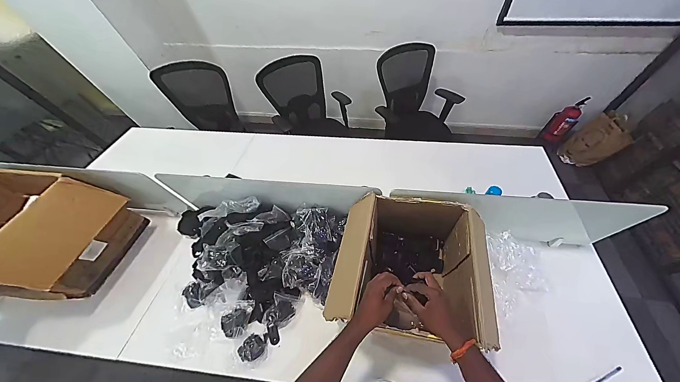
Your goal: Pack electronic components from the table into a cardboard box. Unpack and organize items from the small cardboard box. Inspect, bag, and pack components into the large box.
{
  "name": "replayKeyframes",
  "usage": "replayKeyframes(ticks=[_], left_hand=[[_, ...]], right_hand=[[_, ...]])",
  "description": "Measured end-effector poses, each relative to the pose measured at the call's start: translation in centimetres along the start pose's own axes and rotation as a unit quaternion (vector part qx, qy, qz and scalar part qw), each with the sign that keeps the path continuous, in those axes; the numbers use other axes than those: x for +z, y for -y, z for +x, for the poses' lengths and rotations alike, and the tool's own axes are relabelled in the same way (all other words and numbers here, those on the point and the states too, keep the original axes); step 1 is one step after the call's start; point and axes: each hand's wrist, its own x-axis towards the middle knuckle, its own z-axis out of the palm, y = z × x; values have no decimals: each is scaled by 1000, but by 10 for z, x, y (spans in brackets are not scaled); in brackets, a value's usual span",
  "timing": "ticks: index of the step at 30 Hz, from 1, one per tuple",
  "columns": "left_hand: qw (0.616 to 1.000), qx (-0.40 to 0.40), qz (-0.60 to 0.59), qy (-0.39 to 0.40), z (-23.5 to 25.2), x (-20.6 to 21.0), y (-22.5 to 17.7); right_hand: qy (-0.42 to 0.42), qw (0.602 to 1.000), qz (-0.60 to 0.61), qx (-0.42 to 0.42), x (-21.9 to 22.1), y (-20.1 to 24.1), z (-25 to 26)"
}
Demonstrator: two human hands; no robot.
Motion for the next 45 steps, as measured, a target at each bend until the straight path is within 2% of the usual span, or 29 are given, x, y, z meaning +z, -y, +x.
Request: replayKeyframes(ticks=[6,11,19,24,33,40,45], left_hand=[[999,-10,-41,5,1,-2,-1],[994,-20,-100,49,3,-2,7],[989,-22,-134,51,2,-4,7],[984,-57,-167,30,2,-4,4],[991,-16,-130,40,0,-1,5],[991,13,-104,86,-1,-1,7],[992,1,-100,74,-2,0,5]], right_hand=[[-4,999,43,-14,0,-3,2],[-17,998,66,-18,1,-8,1],[-19,996,79,-25,2,-7,-1],[-24,995,94,-17,1,-8,-1],[-15,995,93,-38,1,-7,-1],[-4,994,88,-72,3,-11,-4],[-19,995,75,-68,4,-12,-4]])
